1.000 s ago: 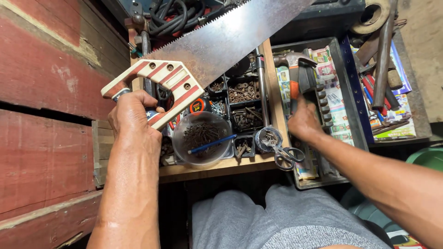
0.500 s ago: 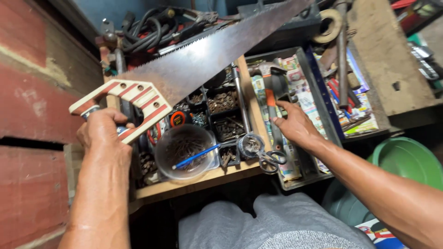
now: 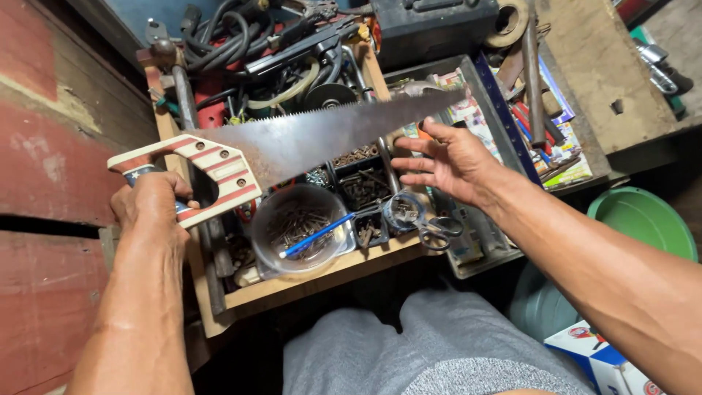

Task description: Organizing and searching through various tools and hardware in a toolbox.

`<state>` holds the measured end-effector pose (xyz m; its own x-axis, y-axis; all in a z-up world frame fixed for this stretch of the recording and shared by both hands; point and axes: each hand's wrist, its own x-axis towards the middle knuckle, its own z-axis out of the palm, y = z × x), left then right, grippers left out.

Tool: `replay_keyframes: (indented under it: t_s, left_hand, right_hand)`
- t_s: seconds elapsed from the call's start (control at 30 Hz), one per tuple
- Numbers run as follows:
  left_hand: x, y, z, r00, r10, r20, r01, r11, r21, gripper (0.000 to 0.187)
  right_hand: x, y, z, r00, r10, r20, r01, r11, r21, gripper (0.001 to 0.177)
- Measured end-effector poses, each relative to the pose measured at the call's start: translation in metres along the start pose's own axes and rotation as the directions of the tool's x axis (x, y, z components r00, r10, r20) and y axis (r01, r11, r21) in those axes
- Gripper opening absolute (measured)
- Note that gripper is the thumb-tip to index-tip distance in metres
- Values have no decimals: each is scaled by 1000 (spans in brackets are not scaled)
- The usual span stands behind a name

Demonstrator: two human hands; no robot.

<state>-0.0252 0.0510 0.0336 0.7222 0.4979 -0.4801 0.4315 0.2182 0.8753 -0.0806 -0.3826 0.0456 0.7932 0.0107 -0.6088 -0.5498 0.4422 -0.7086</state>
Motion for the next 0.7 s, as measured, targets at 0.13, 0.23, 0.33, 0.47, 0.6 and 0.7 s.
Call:
replay_keyframes:
  t_s: [0.13, 0.23, 0.33, 0.47, 0.6, 0.7]
  left_hand:
    - [-4, 2, -11, 1000, 3, 10, -3, 999, 44, 17]
    - [-10, 6, -12, 999, -39, 19, 38, 997, 73, 17]
    - [-7, 10, -14, 995, -97, 15, 95, 989, 115, 17]
    - [5, 0, -10, 997, -73, -32, 76, 993, 89, 17]
    - [13, -2, -7, 996, -78, -48, 84, 987, 135, 16]
    - [23, -6, -4, 993, -67, -98, 76, 993, 91, 20]
  right_hand:
    - [-5, 10, 32, 998, 33, -60, -33, 999, 1, 59]
    - [0, 9, 31, 996, 41, -83, -45, 998, -41, 49]
    - [11, 6, 29, 995, 71, -76, -75, 996, -42, 43]
    - [11, 5, 25, 992, 110, -70, -115, 990, -82, 43]
    - [-2, 8, 25, 993, 102, -64, -111, 983, -146, 39]
    - [-19, 7, 24, 993, 45, -108, -66, 977, -202, 36]
